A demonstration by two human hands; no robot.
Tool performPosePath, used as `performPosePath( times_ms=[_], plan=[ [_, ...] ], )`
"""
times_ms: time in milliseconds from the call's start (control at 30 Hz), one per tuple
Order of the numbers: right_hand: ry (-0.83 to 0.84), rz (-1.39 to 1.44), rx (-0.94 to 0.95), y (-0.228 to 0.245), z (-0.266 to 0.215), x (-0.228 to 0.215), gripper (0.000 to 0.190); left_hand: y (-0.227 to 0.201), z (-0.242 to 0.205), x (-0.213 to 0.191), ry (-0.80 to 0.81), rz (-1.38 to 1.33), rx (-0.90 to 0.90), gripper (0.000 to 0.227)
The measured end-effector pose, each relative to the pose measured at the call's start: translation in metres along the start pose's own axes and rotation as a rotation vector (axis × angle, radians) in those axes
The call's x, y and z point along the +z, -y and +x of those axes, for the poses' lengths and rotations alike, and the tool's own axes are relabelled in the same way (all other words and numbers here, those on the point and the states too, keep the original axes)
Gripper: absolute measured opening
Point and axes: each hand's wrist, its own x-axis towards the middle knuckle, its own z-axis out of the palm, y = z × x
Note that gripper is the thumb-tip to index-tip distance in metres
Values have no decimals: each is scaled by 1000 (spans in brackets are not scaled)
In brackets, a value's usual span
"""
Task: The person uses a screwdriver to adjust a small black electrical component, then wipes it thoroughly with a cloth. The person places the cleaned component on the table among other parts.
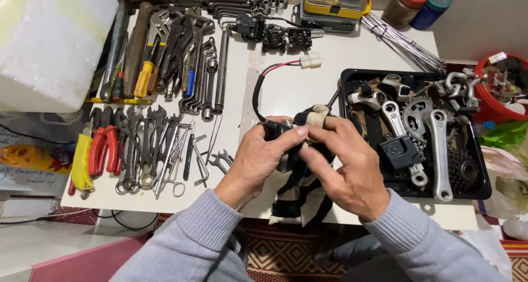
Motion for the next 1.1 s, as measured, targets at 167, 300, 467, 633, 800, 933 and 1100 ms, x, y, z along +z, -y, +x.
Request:
performPosePath(
  times_ms=[167,300,467,633,800,933,1100],
  plan=[
    [-37,-32,-55,-18,-7,8,22,-2,-3,2,-6,-22,-32,52],
    [-53,66,66,-27,-3,3,17,-17,-13,2,52,9,-13,55],
    [-68,102,73,-13,4,2,14,-10,-7,2,38,84,51,54],
    [-102,66,64,-16,4,5,10,-2,-5,0,24,106,75,53],
    [-154,94,149,-26,5,5,11,-1,-10,2,80,251,125,56],
    [-135,40,98,-19,0,4,14,-7,-9,4,39,188,94,54],
    [3,15,78,-13,-4,0,25,-2,1,-4,-10,188,84,53]
  ],
)
